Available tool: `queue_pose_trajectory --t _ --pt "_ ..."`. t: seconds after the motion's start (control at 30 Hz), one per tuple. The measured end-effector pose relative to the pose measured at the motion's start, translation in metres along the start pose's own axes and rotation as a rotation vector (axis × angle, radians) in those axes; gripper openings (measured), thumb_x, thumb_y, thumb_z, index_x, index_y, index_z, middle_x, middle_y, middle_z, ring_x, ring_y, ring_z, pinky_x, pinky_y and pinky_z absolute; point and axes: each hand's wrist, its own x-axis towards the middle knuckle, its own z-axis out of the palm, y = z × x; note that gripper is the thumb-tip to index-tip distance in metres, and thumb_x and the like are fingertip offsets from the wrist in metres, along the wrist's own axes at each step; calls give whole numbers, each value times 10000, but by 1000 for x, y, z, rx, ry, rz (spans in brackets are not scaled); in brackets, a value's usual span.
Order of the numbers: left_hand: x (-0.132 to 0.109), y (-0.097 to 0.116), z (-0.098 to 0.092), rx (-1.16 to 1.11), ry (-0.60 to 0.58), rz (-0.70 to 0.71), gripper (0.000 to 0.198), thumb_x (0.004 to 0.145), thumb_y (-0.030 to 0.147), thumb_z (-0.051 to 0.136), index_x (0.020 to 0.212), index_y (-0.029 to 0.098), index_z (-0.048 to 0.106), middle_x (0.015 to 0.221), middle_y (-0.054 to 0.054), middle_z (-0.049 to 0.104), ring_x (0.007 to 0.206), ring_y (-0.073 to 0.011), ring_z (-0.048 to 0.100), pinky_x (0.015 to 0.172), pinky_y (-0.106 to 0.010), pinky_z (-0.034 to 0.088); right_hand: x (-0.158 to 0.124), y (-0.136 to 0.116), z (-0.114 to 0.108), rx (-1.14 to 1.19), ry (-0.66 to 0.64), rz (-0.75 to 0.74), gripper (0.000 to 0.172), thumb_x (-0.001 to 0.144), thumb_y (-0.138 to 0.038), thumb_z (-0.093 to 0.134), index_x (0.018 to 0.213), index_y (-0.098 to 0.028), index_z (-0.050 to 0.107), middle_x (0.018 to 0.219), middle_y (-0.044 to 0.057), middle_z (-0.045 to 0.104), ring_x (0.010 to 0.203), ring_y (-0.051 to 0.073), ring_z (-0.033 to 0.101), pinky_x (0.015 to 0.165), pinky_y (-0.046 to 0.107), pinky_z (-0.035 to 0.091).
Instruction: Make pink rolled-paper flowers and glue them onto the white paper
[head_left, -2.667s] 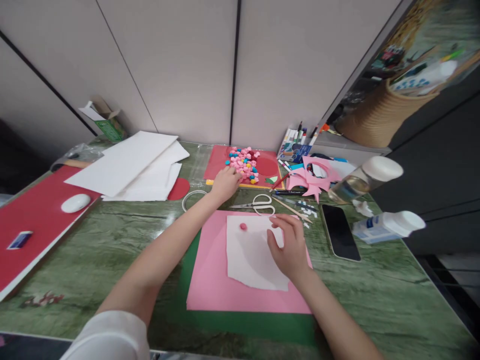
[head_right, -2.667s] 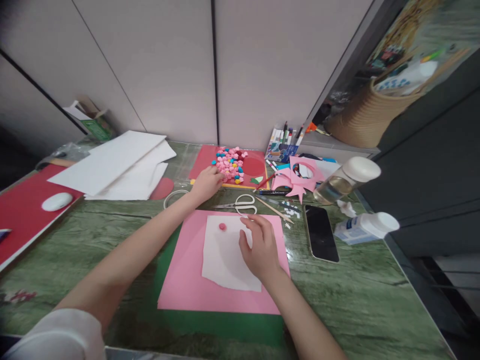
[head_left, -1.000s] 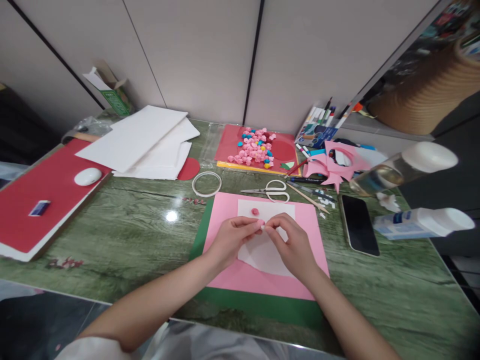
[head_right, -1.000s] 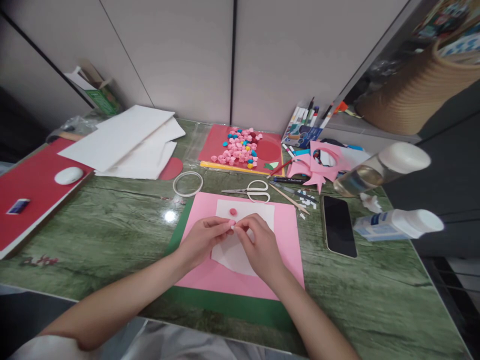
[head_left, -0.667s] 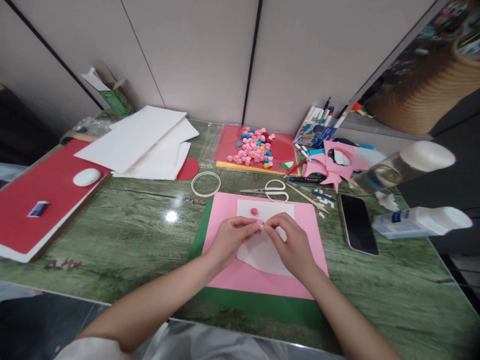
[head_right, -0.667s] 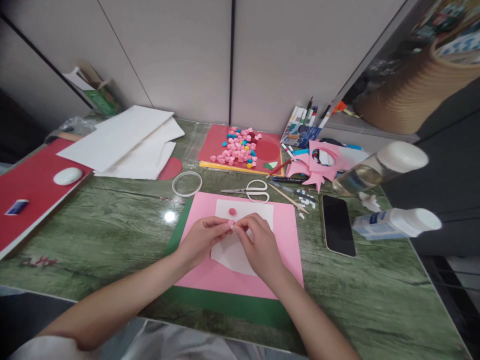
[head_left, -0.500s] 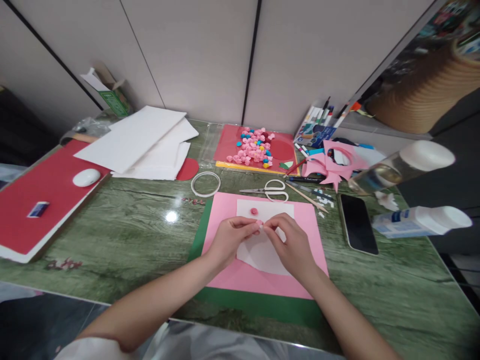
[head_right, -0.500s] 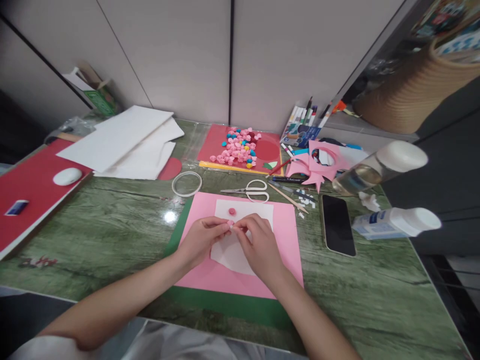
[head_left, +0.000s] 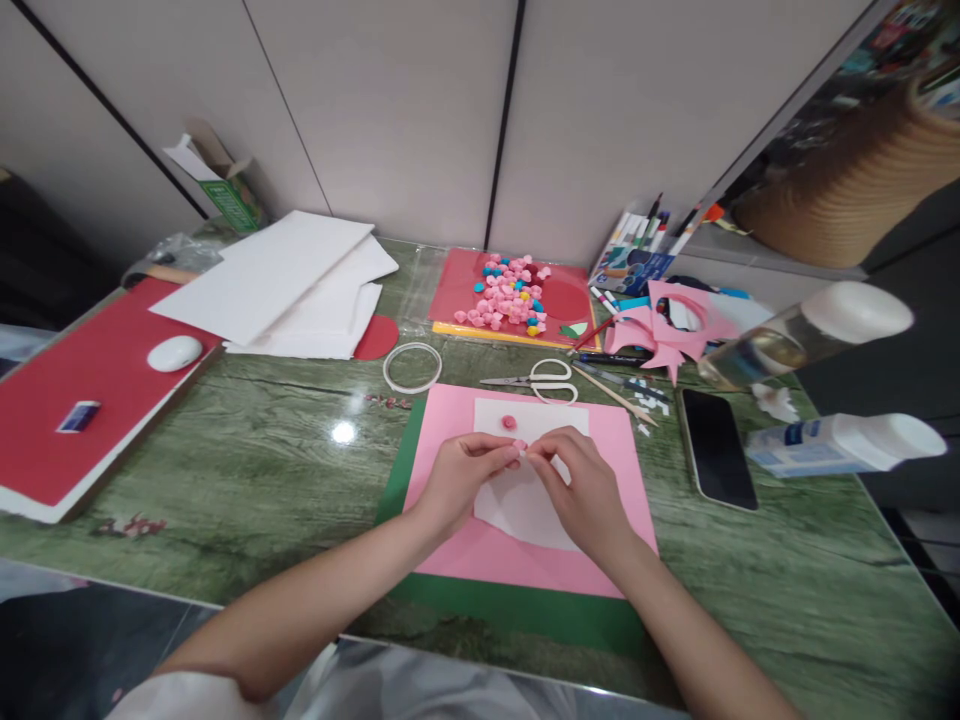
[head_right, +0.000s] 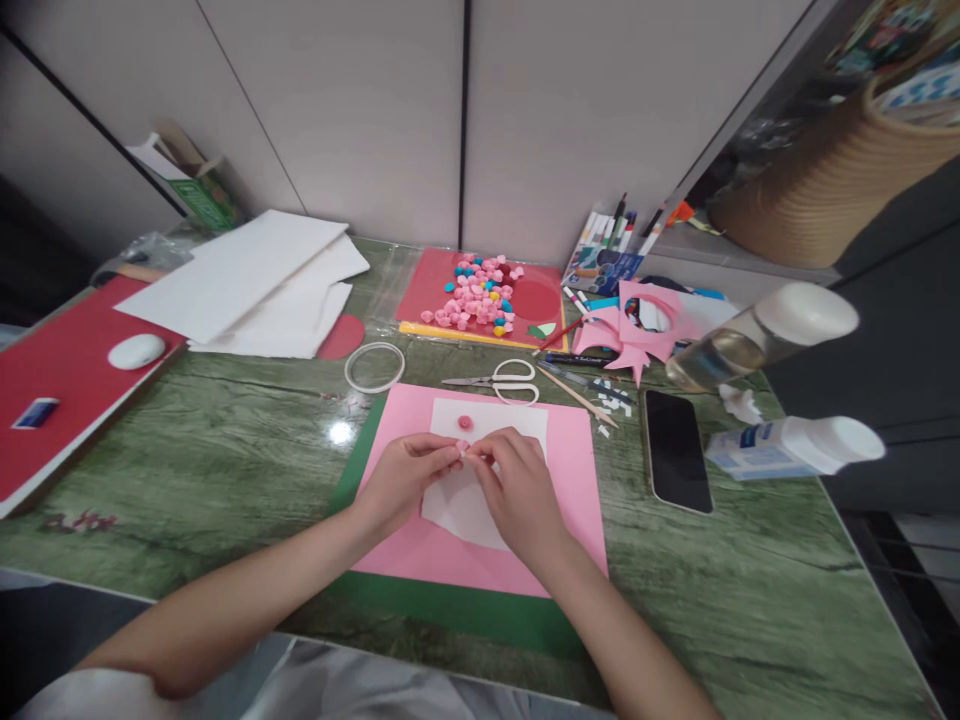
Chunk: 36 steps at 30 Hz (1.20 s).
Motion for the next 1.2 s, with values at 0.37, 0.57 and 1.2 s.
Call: queue_pose_trajectory --t 0.37,0.57,1.2 --pt "0 -2 -2 82 7 56 210 623 305 720 762 147 711 670 -45 658 659 -129 558 655 -249 422 -1 3 2 -96 12 -52 111 869 -248 454 788 -208 518 781 15 585 734 148 530 755 322 350" --pt "0 -1 -2 121 9 82 207 638 309 706 773 153 712 681 -47 667 668 -138 568 672 -259 433 -1 5 3 -138 23 -76 106 859 -243 476 782 -196 531 773 15 596 726 140 529 754 316 339" --pt "-3 2 1 38 3 54 231 549 242 766 753 161 698 788 -46 696 728 -147 620 704 -260 477 -3 4 1 -126 77 -71 88 838 -255 521 787 -205 572 760 15 610 717 136 532 733 305 365"
